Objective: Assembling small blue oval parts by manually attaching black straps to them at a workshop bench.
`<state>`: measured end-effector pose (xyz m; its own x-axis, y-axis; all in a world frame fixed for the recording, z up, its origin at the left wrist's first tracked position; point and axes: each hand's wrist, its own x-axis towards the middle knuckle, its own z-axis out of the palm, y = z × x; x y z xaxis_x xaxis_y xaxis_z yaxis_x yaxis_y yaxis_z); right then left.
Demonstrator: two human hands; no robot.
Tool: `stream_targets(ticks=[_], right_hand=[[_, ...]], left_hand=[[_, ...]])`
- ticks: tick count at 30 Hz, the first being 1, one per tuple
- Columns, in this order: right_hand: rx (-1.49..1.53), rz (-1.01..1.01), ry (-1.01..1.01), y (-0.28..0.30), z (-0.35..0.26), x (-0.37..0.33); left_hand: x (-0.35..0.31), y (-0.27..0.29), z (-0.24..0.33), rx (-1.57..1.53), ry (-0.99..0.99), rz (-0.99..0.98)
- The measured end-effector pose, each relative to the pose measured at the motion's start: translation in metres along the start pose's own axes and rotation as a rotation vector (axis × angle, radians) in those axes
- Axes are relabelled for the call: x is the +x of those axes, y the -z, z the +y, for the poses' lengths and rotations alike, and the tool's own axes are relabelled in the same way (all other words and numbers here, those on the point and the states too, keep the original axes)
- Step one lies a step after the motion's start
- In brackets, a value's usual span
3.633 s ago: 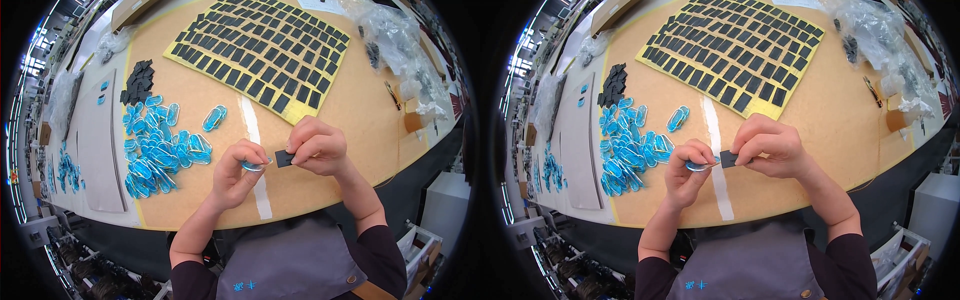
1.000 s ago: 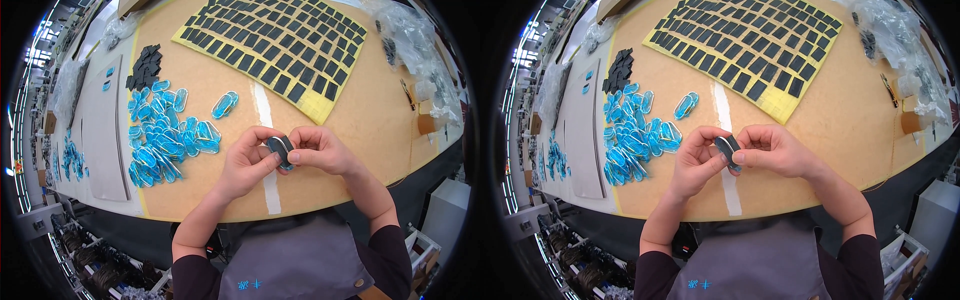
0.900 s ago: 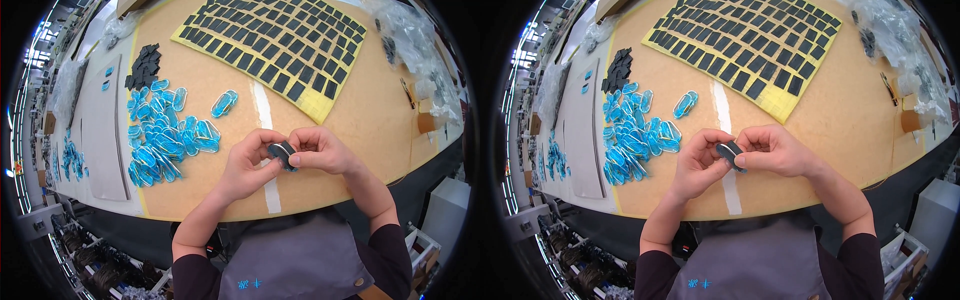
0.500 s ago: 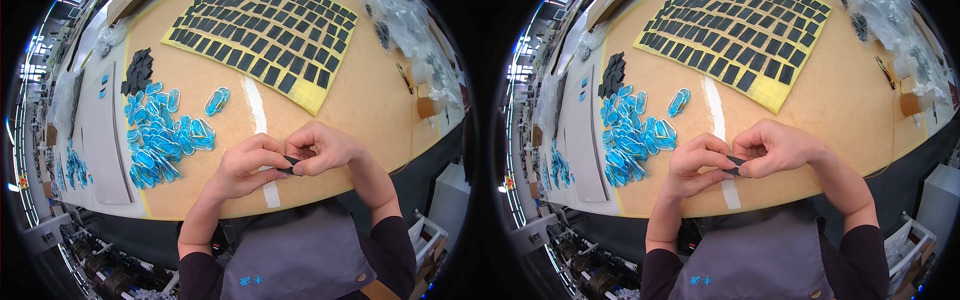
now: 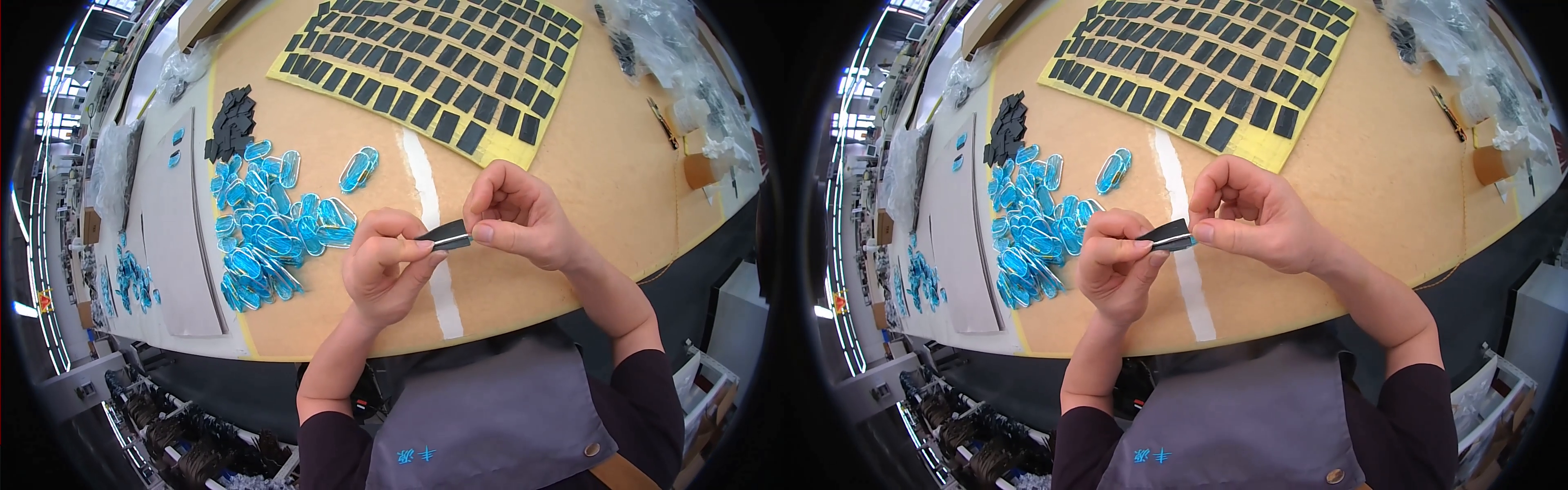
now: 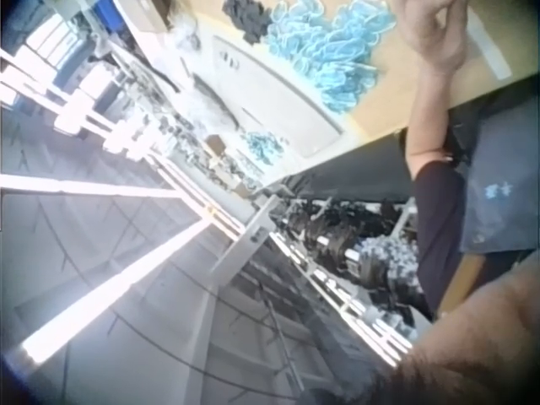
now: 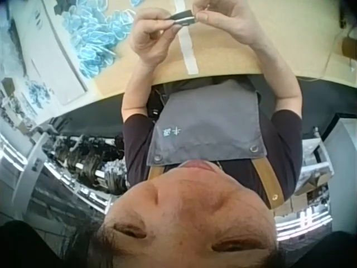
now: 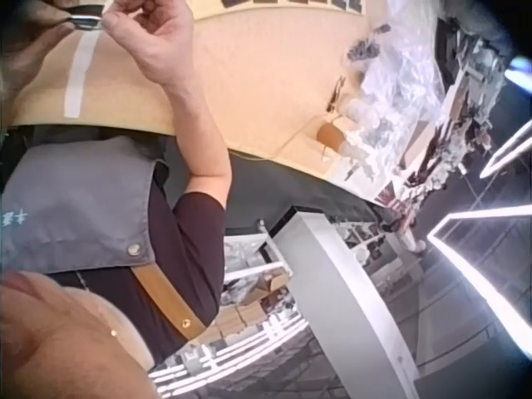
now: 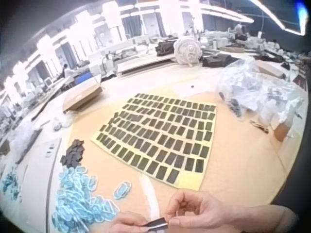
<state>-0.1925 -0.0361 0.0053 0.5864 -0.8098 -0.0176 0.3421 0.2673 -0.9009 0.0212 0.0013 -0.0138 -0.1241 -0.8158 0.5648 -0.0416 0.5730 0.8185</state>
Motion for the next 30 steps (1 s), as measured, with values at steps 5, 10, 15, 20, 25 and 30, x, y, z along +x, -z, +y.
stream_targets(ticks=[5,10,15,20,25,30], right_hand=[[-0.151,0.008,0.062,-0.005,0.001,0.001],[-0.245,0.017,0.096,-0.006,0.011,-0.001],[-0.292,0.075,0.199,-0.009,0.018,-0.002],[-0.319,0.119,0.225,-0.012,0.018,-0.002],[-0.338,0.124,0.204,-0.011,0.019,-0.003],[-0.14,0.159,0.106,-0.017,0.018,-0.003]], left_hand=[[-0.003,-0.003,0.0,-0.008,0.015,0.029],[-0.004,-0.003,0.0,0.009,0.012,0.024],[-0.002,-0.006,0.002,-0.024,0.025,0.024],[0.0,-0.01,0.007,-0.131,0.133,0.022],[-0.002,-0.008,0.009,-0.115,0.192,0.028],[-0.003,-0.009,0.014,-0.16,0.275,0.084]])
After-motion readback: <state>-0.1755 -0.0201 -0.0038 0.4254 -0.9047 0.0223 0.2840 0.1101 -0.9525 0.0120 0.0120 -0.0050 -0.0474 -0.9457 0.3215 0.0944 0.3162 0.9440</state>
